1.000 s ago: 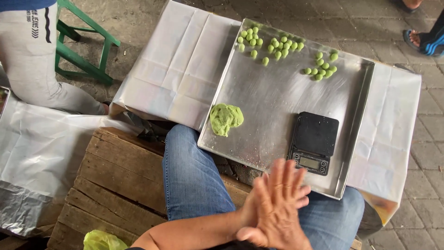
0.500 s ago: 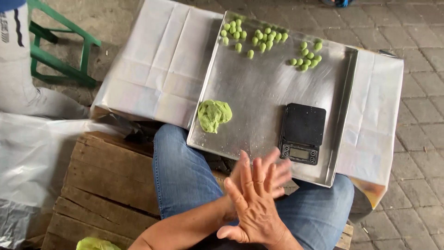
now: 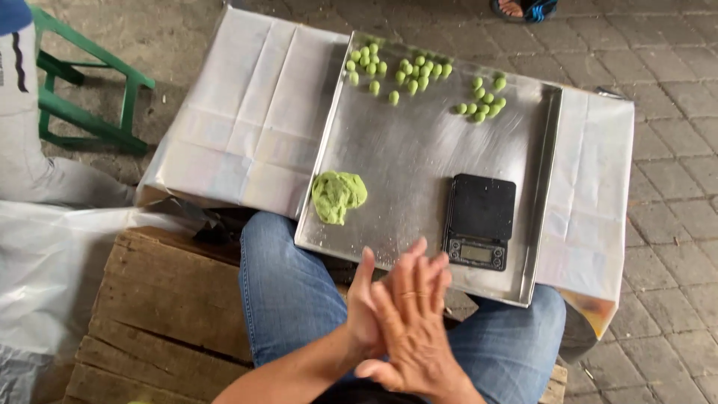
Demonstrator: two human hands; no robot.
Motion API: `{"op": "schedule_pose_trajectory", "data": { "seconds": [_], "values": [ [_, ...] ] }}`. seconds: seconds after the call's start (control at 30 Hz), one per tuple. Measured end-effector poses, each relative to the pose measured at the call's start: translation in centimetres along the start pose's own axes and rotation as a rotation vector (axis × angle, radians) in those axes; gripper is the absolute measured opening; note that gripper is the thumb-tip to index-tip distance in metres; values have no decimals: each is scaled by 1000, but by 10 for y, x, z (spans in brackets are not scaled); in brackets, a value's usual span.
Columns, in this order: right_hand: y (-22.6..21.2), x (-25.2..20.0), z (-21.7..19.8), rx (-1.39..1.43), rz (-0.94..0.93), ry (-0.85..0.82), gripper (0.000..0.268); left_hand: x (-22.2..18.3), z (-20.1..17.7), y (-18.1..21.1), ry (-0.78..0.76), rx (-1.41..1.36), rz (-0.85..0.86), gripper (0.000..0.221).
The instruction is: Weighing small portions of green dough on a digital scale and rolling them into small balls.
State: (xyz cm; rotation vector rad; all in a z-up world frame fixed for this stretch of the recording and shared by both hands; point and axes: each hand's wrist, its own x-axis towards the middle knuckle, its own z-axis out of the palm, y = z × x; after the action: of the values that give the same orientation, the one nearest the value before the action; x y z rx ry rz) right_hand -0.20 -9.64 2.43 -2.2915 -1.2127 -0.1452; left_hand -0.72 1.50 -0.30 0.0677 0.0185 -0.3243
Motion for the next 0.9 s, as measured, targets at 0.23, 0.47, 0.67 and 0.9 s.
{"op": "schedule_pose_trajectory", "data": {
  "seconds": [0.23,0.47,0.67,0.9],
  "values": [
    [11,10,-5,-16,60,102,94,-3,17,-5,3,139,-115,92],
    [9,8,-6,67,3,46,93,-8,21,-10,17,95,-60,93],
    [4,8,9,36,-31,-9,99,4,-6,-6,51,31,12,90],
    [26,10,-6,168,137,49,86,9,-75,-11,827,61,-243,84]
  ]
}}
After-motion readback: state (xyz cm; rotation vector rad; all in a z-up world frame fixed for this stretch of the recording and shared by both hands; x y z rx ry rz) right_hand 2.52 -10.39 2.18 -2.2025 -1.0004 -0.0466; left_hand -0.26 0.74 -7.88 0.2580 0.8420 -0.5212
